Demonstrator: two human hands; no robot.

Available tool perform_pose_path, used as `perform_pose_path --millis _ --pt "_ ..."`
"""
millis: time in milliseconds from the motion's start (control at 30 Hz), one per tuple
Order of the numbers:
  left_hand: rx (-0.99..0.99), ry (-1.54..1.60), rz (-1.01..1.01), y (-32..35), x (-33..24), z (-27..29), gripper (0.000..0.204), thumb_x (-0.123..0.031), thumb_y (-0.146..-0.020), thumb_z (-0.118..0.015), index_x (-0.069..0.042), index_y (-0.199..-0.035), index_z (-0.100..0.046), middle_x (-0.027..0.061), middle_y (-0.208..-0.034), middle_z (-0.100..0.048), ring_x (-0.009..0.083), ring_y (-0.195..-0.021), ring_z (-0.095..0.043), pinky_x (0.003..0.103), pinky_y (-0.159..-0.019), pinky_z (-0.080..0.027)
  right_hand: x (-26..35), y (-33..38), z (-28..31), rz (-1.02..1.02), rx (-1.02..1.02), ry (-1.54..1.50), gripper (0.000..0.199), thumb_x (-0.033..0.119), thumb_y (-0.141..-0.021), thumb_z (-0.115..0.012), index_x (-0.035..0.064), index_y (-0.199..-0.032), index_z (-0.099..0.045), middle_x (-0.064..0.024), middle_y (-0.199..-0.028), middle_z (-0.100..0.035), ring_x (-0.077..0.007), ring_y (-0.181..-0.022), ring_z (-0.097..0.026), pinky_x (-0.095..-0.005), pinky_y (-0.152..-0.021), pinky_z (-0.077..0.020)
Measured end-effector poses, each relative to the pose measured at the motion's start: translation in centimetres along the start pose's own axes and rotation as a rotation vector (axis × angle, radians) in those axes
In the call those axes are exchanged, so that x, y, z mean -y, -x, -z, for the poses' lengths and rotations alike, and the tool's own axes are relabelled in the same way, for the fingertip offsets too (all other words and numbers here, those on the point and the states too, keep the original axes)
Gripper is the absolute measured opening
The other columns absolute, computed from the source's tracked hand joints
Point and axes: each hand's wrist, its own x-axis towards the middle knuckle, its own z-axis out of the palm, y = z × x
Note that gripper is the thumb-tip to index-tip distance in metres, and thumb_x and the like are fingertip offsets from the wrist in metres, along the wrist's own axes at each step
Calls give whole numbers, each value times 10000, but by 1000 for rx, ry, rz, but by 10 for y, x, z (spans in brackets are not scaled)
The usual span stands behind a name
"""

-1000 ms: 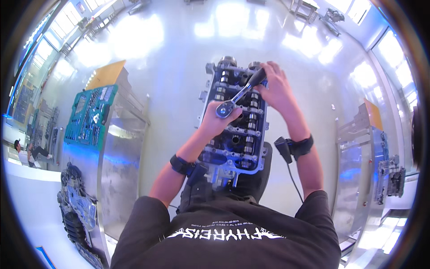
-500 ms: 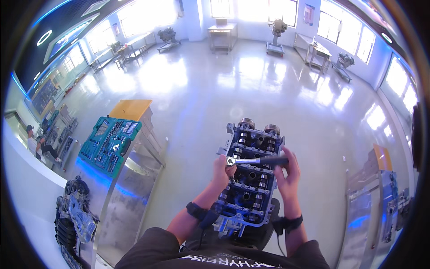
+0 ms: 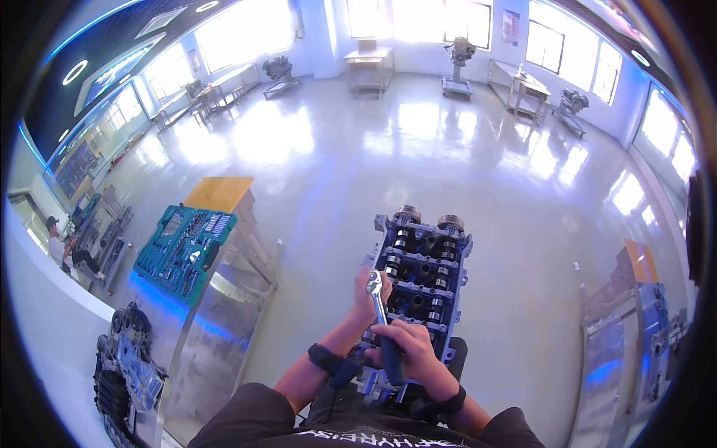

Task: Using a socket wrench to tighten bolts on an engine cylinder head.

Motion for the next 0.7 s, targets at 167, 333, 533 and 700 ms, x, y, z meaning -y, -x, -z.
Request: perform_pose_path --millis 167,333,533,700 --pt "-103 -87 -26 10 17 -3 580 -579 -869 -325 -98 -561 -433 1 -498 -430 120 -435 -381 276 -431 -289 -22 -6 -4 -232 -195 -132 316 13 -718 -732 31 -1011 -614 -81 -774 -606 -171 -655 -596 -265 -599 -470" --pt "-22 -355 -174 17 19 -2 591 -514 -910 -359 -16 -672 -569 37 -612 -554 103 -598 -525 288 -540 -412 -36 -10 -2 -222 -186 -117 261 20 -766 -692 43 -1017 -623 -71 -841 -605 -167 -739 -611 -277 -654 -485" --pt "39 -256 -195 10 14 -1 547 -557 -867 -475 -17 -873 -563 3 -720 -559 91 -661 -535 250 -550 -403 -52 -17 -13 -388 -290 -342 273 28 -785 -693 12 -1050 -629 -54 -881 -617 -152 -799 -594 -259 -730 -472" --pt "174 -83 -169 1 13 10 469 -447 -814 -631 -21 -988 -541 -33 -758 -507 40 -606 -449 198 -506 -307 -66 -29 -10 -535 -343 -626 218 80 -838 -637 23 -1048 -658 5 -900 -570 -79 -855 -544 -251 -726 -461"
